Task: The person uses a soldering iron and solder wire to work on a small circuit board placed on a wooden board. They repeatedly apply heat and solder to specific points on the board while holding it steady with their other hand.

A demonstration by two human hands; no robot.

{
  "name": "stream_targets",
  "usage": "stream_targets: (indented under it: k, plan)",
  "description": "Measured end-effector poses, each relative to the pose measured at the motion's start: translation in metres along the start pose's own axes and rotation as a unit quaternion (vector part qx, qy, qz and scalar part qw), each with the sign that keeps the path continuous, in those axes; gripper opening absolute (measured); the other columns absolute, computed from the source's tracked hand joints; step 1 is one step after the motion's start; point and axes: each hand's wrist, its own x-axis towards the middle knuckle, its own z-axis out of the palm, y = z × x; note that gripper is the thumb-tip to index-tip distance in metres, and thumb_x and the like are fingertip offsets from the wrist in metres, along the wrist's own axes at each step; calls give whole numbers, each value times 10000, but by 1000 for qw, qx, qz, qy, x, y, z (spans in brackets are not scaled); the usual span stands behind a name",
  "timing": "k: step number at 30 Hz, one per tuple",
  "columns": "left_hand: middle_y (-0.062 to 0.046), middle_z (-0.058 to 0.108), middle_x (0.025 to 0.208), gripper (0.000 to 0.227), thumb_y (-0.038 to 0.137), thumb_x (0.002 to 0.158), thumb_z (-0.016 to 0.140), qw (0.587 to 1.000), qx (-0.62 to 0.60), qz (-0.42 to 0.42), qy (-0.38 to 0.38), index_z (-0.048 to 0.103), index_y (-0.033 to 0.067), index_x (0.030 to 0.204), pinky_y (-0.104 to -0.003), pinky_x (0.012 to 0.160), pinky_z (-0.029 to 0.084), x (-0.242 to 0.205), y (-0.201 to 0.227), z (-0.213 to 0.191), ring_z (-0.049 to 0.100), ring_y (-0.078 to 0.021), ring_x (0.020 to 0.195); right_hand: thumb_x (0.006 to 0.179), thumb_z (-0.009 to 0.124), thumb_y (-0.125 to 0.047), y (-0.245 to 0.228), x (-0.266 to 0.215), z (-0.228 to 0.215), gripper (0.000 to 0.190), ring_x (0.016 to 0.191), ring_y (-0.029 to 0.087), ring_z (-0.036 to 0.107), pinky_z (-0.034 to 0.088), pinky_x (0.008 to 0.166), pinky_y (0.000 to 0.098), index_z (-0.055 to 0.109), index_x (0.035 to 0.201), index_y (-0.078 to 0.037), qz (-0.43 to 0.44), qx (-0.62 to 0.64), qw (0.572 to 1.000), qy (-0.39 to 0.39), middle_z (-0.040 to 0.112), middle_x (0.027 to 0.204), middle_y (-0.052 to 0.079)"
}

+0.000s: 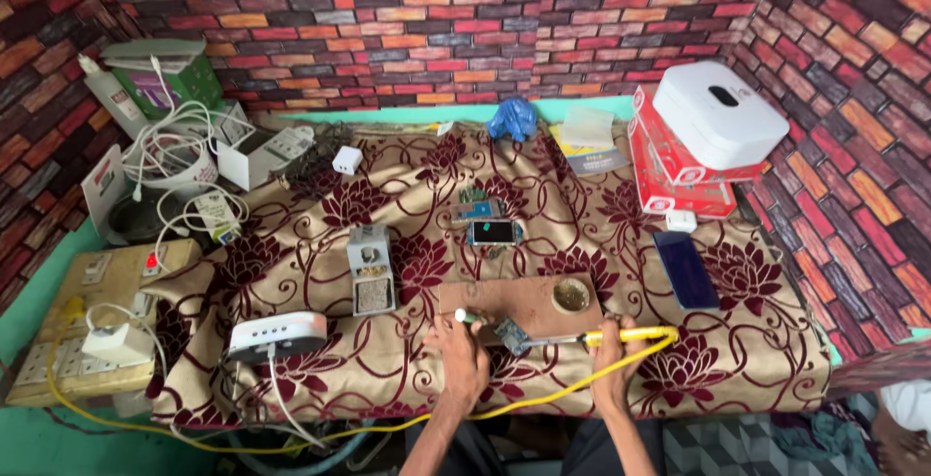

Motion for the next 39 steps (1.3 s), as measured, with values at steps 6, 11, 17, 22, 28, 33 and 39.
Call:
stream_targets:
  k: [6, 11, 17, 22, 28, 33, 39]
  plan:
    - [-109, 601, 1026, 396, -28, 715, 508, 999, -7, -24, -31, 579, 73, 1091, -457, 865, 250, 8, 13, -9, 421, -274, 1001, 973, 585, -131, -1, 4, 6, 258, 497, 89, 459, 398, 451, 251, 454, 768, -44, -49, 36, 997, -40, 558, 649, 82]
    - [-95, 649, 1037, 382, -29, 711, 496, 999, -38, -13, -1, 568, 51, 1078, -453, 881, 251, 11, 18, -15, 437, -273, 1021, 929, 539, -65, -8, -11, -6, 164, 510, 84, 475, 353, 427, 237, 492, 772, -53, -79, 40, 996, -2, 565, 685, 68]
    - [-166, 627, 1063, 349, -11, 742, 519, 1000, -19, 2, 12, 519, 10, 1090, -479, 874, 246, 3, 9, -8, 439, -319, 1027, 948, 523, -46, -2, -42, -37, 206, 503, 80, 418, 317, 439, 245, 425, 768, -71, -84, 52, 994, 43, 450, 636, 34]
    - [-245, 561, 1076, 355, 19, 755, 533, 1000, -9, -4, 7, 507, 3, 1108, -548, 890, 275, 0, -4, 2, 450, -389, 1049, 951, 523, -91, 12, -47, -32, 183, 533, 84, 448, 351, 457, 244, 468, 779, -56, -79, -7, 996, 41, 458, 679, 18]
    - [-299, 523, 1154, 426, 11, 771, 535, 998, 15, 35, 45, 502, -40, 1193, -660, 932, 232, -5, -8, 5, 408, -503, 1129, 934, 524, -98, 18, -36, -14, 118, 519, 103, 447, 364, 481, 240, 465, 841, -56, -65, 92, 991, 71, 476, 660, 30]
    - [-187, 576, 1033, 288, 21, 777, 564, 999, 23, -40, -10, 525, 31, 1062, -524, 850, 272, -2, -1, 2, 458, -337, 1027, 983, 534, -63, 13, -23, -11, 165, 545, 114, 467, 370, 506, 244, 463, 835, -42, -116, 104, 986, 61, 528, 693, 59]
    - [-188, 560, 1015, 306, -14, 772, 568, 999, 33, -16, 1, 526, 15, 1074, -484, 824, 253, 1, 7, -4, 428, -321, 993, 951, 529, -30, 21, 2, -4, 175, 560, 108, 474, 437, 545, 249, 426, 814, -67, -86, 141, 986, 35, 478, 668, 28]
